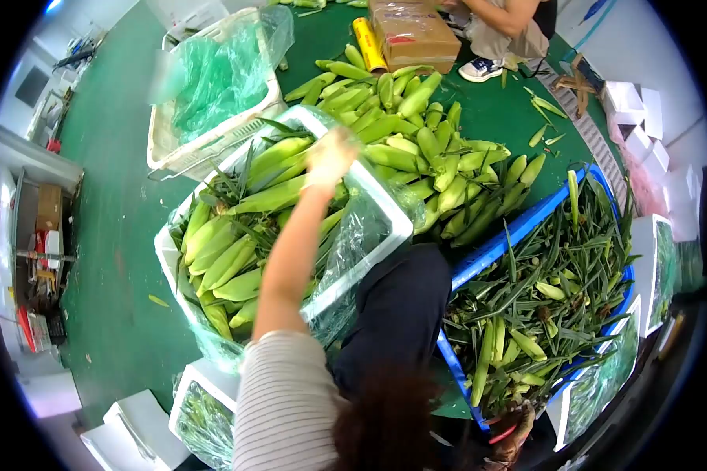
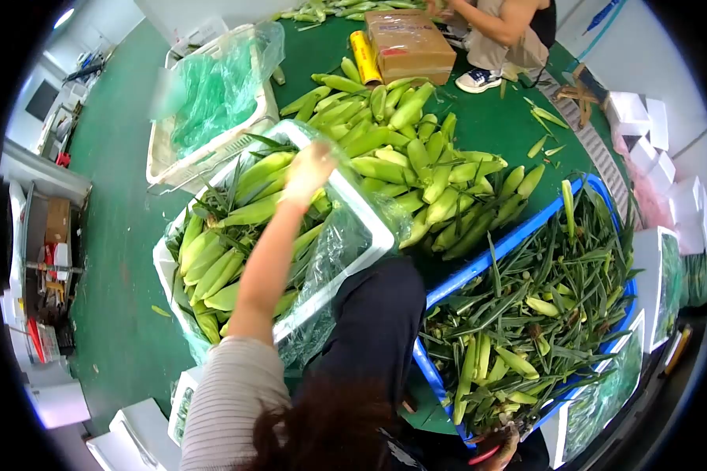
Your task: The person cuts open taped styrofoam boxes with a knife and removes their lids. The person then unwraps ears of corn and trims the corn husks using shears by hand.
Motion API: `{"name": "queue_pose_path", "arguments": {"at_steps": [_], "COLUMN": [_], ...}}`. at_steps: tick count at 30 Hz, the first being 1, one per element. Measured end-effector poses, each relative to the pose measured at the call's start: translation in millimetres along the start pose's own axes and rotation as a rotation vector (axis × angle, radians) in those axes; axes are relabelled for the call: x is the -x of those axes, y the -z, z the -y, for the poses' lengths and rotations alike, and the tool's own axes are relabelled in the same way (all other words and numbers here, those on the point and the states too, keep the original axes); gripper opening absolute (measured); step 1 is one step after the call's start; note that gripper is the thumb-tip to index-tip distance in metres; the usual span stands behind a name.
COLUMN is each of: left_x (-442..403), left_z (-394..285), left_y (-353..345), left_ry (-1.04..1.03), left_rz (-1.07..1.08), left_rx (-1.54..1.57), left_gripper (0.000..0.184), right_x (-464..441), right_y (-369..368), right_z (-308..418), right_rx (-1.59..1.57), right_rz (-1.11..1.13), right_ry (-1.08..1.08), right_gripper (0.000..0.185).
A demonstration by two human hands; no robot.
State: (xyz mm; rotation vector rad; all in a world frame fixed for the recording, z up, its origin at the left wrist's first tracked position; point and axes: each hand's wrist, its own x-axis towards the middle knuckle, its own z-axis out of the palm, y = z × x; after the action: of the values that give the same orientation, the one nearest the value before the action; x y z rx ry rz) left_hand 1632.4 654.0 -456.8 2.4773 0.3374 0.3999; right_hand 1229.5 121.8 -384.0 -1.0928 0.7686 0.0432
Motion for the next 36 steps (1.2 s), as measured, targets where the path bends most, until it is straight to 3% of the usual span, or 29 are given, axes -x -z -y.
{"name": "queue_pose_path", "arguments": {"at_steps": [2,3,5,7,9,11,12,13,14,15,17,20,24,25,27,29,31,34,36], "left_x": [35,54,71,75,91,88,87,91,96,102,122,150,201,211,221,227,224,207,201], "left_z": [43,76,84,71,36,-28,-69,-111,-152,-193,-256,-314,-354,-355,-365,-369,-375,-371,-377], "left_y": [37,38,37,44,68,77,84,88,86,80,61,31,13,5,-2,-5,-2,-2,-5], "left_ry": [0.16,-0.027,-0.065,-0.123,-0.23,-0.337,-0.425,-0.511,-0.603,-0.701,-0.881,-1.146,-1.222,-1.198,-1.146,-1.17,-1.145,-1.344,-1.355], "left_rz": [0.382,0.297,0.278,0.331,0.095,-0.116,-0.074,-0.012,0.011,0.033,0.074,0.179,0.479,0.517,0.628,0.642,0.702,0.658,0.708], "left_rx": [-0.55,-0.695,-1.005,-0.974,-0.555,-0.409,-0.28,-0.142,-0.102,-0.052,0.046,0.101,-0.049,0.049,-0.038,-0.048,-0.032,0.044,-0.165], "left_gripper": [0.031,0.028,0.026,0.032,0.042,0.046,0.044,0.043,0.042,0.041,0.042,0.05,0.053,0.052,0.049,0.047,0.045,0.044,0.05], "right_x": [19,12,20,25,27,43,40,36,34,23,7,-6,-17,-19,-21,-19,-21,-13,-2], "right_y": [-43,-45,-51,-66,-64,-96,-108,-120,-141,-153,-162,-153,-120,-112,-101,-90,-79,-47,-43], "right_z": [-2,-13,-9,-7,-11,11,15,14,26,30,30,48,59,58,56,54,38,33,44], "right_rx": [0.096,-0.024,0.233,0.37,0.736,1.102,1.189,1.205,1.285,1.276,1.165,0.964,0.869,0.877,0.783,0.702,0.679,0.109,0.041], "right_rz": [-0.11,-0.157,0.092,0.074,0.016,0.044,0.136,0.151,0.169,0.141,-0.001,-0.109,-0.181,-0.209,-0.236,-0.203,-0.246,0.068,0.105], "right_ry": [0.045,0.022,0.058,0.04,0.167,0.224,0.289,0.49,0.435,0.425,0.604,0.566,0.615,0.653,0.563,0.46,0.558,0.144,0.233], "right_gripper": [0.032,0.028,0.031,0.035,0.051,0.079,0.082,0.079,0.078,0.077,0.07,0.079,0.075,0.073,0.058,0.048,0.035,0.018,0.019]}}
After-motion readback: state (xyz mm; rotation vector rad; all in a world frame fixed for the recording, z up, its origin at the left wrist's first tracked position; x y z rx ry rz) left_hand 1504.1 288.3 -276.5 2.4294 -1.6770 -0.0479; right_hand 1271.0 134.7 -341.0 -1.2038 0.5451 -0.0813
